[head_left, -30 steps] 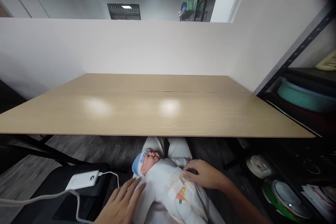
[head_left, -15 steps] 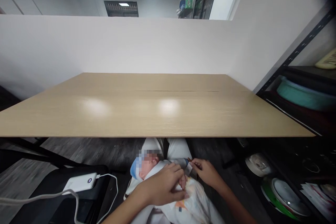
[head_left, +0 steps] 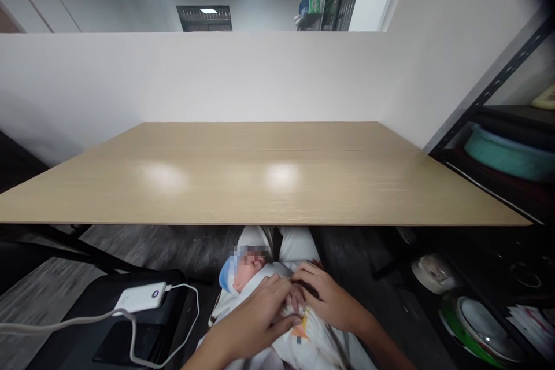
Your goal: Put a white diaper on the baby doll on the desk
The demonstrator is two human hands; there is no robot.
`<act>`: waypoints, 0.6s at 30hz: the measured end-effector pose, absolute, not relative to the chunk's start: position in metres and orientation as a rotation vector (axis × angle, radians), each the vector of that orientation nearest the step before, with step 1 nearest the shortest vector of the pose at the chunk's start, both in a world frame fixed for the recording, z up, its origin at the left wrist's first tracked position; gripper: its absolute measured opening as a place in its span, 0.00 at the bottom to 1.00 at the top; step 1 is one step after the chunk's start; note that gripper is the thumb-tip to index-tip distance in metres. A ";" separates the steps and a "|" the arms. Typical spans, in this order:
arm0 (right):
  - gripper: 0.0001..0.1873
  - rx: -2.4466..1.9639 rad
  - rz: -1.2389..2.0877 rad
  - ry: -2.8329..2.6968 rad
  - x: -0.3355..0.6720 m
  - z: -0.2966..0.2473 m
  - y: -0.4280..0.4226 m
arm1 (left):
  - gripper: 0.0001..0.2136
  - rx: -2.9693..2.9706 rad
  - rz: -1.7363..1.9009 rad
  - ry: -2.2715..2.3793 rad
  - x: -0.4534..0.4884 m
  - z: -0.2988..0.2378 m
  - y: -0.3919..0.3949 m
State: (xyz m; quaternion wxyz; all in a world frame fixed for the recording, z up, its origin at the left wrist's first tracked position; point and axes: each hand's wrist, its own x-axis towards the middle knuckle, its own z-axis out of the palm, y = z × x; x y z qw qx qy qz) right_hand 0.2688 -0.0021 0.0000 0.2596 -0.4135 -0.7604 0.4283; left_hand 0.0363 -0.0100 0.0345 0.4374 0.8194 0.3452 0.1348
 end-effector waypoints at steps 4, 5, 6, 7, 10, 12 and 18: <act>0.12 -1.143 1.128 -2.044 0.272 -0.008 -0.005 | 0.10 2.085 0.327 0.891 0.043 0.028 -0.011; 0.13 -1.145 1.126 -2.038 0.272 -0.010 -0.006 | 0.10 2.081 0.330 0.892 0.044 0.026 -0.011; 0.13 -1.149 1.124 -2.031 0.271 -0.011 -0.007 | 0.09 2.071 0.340 0.891 0.046 0.025 -0.011; 0.12 -1.155 1.120 -2.024 0.271 -0.013 -0.008 | 0.08 2.057 0.355 0.890 0.047 0.024 -0.010; 0.10 -1.183 1.094 -2.015 0.268 -0.017 -0.008 | 0.06 2.034 0.382 0.891 0.052 0.023 -0.010; 0.11 -1.193 1.084 -2.018 0.266 -0.020 -0.008 | 0.05 2.044 0.378 0.906 0.054 0.025 -0.010; 0.16 -1.259 1.118 -1.982 0.274 -0.006 -0.017 | 0.07 2.033 0.281 0.915 0.032 0.045 -0.020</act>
